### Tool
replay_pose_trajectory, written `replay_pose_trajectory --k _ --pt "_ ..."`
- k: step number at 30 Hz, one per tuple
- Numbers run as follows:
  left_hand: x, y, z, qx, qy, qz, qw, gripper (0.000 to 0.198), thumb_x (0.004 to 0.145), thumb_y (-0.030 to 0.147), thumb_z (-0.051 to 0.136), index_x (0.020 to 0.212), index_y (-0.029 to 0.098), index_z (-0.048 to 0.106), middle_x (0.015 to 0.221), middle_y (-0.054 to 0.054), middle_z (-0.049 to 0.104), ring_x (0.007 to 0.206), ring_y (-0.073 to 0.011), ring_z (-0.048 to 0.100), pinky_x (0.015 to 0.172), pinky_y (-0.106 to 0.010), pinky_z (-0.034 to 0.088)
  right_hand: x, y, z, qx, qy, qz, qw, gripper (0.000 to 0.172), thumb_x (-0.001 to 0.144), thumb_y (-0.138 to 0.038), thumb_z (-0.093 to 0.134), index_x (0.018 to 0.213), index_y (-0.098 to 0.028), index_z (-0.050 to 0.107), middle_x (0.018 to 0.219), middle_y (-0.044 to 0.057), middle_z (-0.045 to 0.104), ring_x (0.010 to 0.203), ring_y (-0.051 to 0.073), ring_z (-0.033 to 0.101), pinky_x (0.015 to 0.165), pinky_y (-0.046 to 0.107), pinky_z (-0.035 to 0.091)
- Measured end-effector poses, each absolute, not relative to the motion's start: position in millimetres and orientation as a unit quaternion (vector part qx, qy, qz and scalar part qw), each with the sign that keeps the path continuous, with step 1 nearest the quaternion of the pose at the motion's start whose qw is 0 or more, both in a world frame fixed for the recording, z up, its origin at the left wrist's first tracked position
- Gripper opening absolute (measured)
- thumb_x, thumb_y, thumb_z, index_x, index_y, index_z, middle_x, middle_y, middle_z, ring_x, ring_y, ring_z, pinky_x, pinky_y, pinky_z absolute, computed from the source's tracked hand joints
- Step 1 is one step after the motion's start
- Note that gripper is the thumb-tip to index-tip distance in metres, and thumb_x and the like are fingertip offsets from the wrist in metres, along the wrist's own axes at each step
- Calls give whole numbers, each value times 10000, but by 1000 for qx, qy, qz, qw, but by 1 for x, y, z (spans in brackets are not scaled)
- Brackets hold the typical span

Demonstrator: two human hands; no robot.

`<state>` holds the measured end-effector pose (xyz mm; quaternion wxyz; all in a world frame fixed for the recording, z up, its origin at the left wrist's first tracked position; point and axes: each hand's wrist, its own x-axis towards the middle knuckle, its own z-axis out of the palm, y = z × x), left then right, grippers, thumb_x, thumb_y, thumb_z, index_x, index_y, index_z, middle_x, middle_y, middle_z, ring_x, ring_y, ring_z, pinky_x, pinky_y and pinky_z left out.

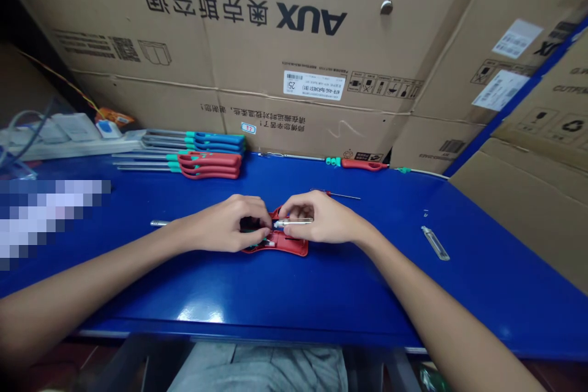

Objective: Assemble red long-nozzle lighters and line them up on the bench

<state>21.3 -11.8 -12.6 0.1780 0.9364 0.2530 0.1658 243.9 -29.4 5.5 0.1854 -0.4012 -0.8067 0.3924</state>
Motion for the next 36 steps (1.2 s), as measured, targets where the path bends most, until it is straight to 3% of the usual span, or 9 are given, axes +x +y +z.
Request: replay_pose_trajectory --k 11,24,29,36 --pt "18 -8 -9 943 233 160 172 134 829 159 589 789 158 716 780 -32 708 757 -144 617 725 -256 441 243 -28 4 -422 -796 395 182 197 856 -330 573 929 -160 639 655 5 627 588 122 561 575 241 441" --pt "18 -10 -8 944 235 159 167 130 813 165 591 844 158 718 843 -39 708 797 -154 618 753 -260 446 241 -29 4 -412 -786 419 194 146 873 -246 521 922 -159 628 745 14 624 658 128 561 627 252 441" --pt "19 -9 -9 949 217 153 171 160 818 120 568 829 159 723 804 -24 709 794 -144 615 760 -245 441 243 -31 3 -421 -805 381 171 180 899 -267 500 996 -158 605 706 -10 544 607 112 465 571 243 373" --pt "19 -8 -8 945 231 150 178 131 833 147 601 801 155 727 781 -26 716 739 -132 621 704 -232 436 241 -33 5 -415 -807 391 154 151 896 -259 506 989 -161 573 801 17 589 697 131 517 633 254 410"
